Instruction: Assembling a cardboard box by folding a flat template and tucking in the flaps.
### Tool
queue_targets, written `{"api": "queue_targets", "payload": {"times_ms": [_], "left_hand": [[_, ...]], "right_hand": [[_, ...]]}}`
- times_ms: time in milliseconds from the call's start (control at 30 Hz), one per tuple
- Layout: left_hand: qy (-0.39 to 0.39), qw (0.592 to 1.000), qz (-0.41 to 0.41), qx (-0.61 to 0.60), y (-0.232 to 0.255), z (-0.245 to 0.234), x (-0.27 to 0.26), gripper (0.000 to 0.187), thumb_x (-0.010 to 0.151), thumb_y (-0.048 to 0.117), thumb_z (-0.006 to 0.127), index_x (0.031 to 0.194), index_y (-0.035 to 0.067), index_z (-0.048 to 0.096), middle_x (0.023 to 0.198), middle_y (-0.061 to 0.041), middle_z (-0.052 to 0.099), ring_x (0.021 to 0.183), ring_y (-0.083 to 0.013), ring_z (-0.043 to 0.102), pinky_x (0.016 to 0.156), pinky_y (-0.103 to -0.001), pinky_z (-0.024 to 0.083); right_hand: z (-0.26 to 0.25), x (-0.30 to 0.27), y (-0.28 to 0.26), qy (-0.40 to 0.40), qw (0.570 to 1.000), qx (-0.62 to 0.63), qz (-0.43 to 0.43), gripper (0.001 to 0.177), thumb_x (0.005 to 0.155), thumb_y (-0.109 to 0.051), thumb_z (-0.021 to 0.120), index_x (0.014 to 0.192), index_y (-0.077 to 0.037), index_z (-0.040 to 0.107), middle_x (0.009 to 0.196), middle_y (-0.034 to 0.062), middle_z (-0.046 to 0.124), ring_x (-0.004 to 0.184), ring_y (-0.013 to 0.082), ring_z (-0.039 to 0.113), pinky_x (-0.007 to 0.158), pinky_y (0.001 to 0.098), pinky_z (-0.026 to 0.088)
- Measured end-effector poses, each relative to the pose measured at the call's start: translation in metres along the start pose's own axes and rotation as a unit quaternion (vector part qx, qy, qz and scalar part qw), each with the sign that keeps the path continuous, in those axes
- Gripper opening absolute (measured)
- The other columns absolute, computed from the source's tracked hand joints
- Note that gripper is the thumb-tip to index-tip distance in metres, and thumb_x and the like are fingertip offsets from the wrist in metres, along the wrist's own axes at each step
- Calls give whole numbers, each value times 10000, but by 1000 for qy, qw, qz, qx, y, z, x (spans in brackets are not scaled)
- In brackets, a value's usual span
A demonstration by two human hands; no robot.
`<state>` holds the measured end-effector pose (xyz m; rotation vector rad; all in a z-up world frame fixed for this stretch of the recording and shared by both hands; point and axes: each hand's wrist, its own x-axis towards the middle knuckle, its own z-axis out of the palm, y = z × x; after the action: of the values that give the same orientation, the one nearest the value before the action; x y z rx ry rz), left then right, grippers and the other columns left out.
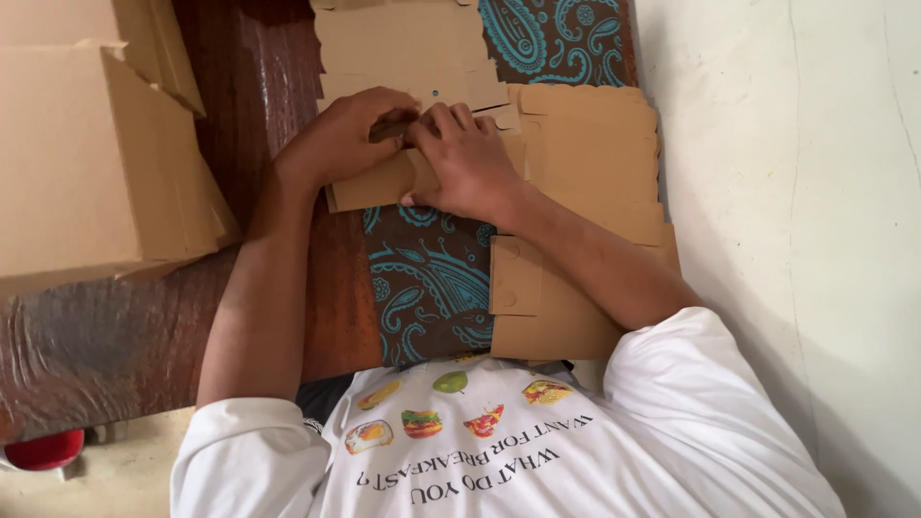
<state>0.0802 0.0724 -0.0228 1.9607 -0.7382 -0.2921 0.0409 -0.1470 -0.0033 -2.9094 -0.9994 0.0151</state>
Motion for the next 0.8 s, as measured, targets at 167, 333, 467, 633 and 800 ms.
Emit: {"api": "queue_targets", "payload": {"times_ms": [167,333,467,633,800], "left_hand": [[4,1000,29,2,0,0,0,460,891,-20,596,1348,33,597,1358,-148,603,1257,-257,600,1102,-353,458],[7,999,33,4,-3,2,2,473,894,-35,595,1363,23,582,1380,-147,587,1284,-257,590,1120,-352,451],[17,999,36,30,-7,5,0,498,867,-22,599,1362,35,589,1388,-139,601,1290,-266,578,1095,-365,440],[15,997,56,55,3,4,0,426,892,19,622,1317,35,606,1386,-154,592,1278,-295,569,1070,-390,435],[-25,999,-28,-16,33,-1,-2,426,1032,204,612,1391,-24,581,1433,-281,560,1335,-497,517,1113,-596,427]], "right_hand": [[-14,-9,24,-36,999,0,25,842,717,-685,870,1295,-147,580,1255,133,516,1191,357,483,977,522,399],[-15,-24,56,-39,996,59,62,735,695,-594,896,1261,-216,619,1232,97,501,1190,350,481,1006,521,354],[-22,-38,68,1,998,36,45,644,691,-472,930,1199,-187,655,1311,94,456,1268,365,414,1034,538,341],[-29,-42,72,-32,996,72,36,569,785,-409,885,1203,-124,623,1445,141,401,1360,389,335,1096,584,316],[-42,-55,68,-15,986,152,-69,176,884,-53,763,1046,-95,707,965,111,689,1053,368,689,995,486,515]]}}
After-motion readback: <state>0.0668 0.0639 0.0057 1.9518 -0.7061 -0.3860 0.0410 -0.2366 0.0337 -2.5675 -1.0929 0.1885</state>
